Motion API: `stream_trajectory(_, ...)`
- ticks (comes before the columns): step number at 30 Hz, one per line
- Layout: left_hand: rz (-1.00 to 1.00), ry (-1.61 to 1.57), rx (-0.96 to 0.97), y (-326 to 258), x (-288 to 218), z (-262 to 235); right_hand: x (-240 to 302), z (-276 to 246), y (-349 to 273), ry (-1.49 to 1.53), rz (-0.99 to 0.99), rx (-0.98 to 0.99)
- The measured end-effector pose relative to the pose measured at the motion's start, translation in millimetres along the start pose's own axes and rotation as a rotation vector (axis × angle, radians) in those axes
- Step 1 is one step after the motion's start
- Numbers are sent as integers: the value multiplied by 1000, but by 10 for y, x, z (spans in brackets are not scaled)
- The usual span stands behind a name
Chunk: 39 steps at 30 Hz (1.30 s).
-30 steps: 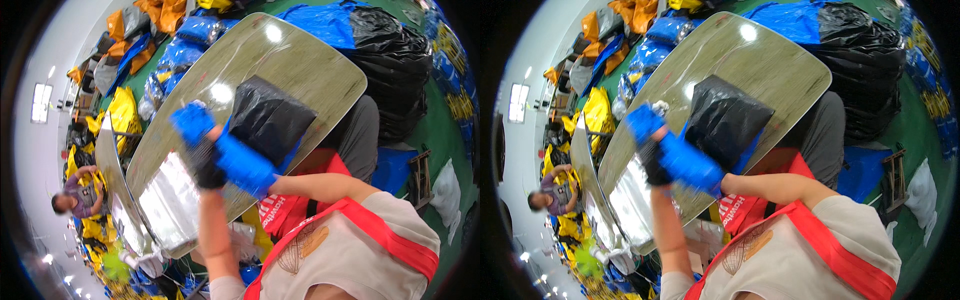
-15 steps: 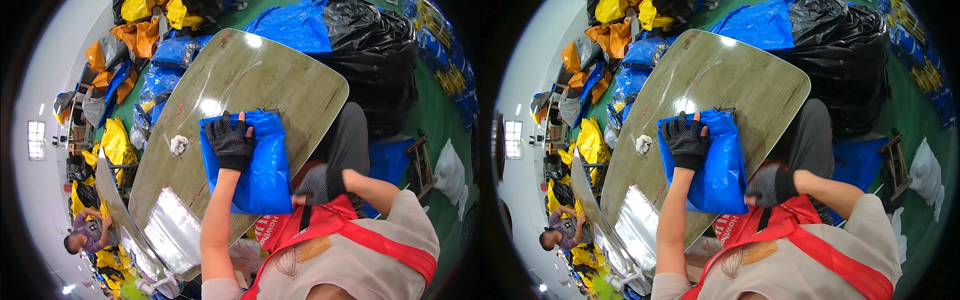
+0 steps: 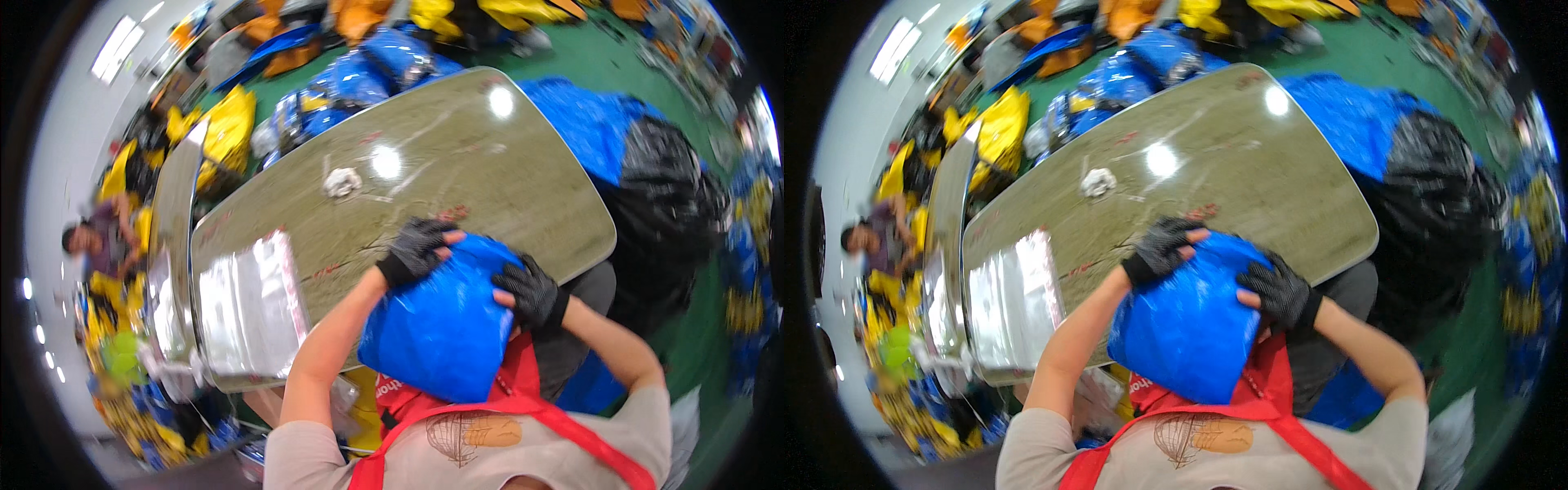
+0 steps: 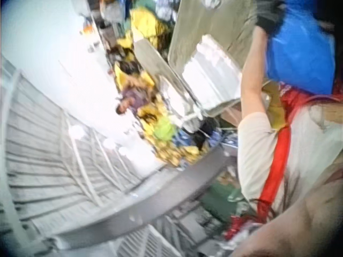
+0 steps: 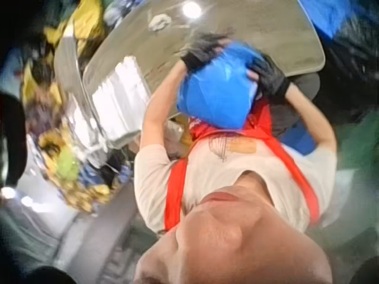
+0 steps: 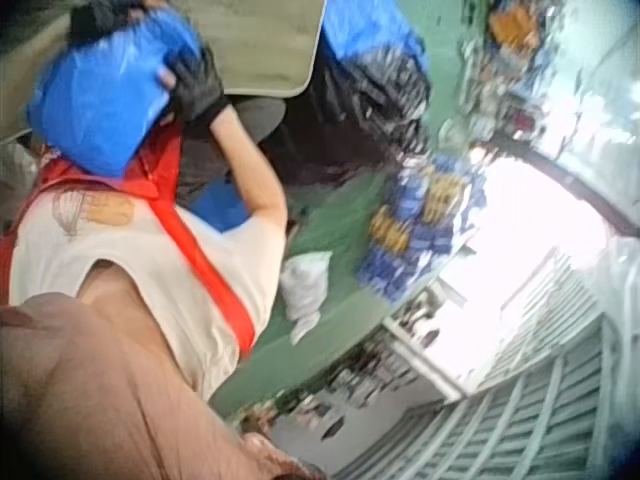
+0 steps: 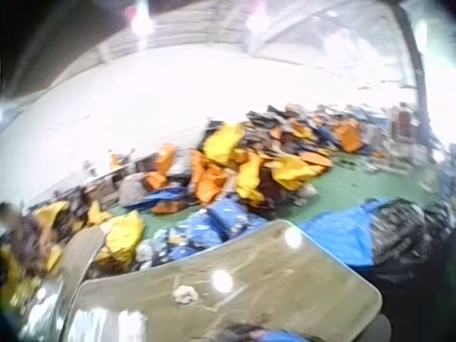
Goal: The person repeatedly folds blue and black plastic bags and places them into clear plastic packaging on a table. The person handles the bags one at a time, folding them flat before inserting them into the packaging.
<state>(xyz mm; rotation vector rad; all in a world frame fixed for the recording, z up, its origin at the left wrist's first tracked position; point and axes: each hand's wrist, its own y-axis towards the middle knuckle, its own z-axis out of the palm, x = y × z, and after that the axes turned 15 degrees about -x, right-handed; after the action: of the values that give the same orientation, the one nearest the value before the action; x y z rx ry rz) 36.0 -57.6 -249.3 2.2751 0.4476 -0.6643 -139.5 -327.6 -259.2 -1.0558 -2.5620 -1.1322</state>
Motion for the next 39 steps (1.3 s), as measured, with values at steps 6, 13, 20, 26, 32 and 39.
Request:
stream_trajectory(6,-787,-1007,-107,-472,-154,-120,-64,-122,361,-139,156,-274)
stream_trajectory(13,-1170,219,-407,-412,-685,283,-279,110,406,710,1297,-567)
stream_trajectory(20,-635,1063,-772,-454,1255,-1005,-300,209,519,832,1413,-485)
stream_trajectory(26,-374,282,-974,-1065,1258,-1237,-486,153,213,809,1480,-467)
stream_trajectory(32,-913,1173,-106,-2935,27,-2011,-473,114,247,833,1483,-446)
stream_trajectory(39,-814,617,-552,-2951,182,-1987,-400,96,58,837,1428,-511)
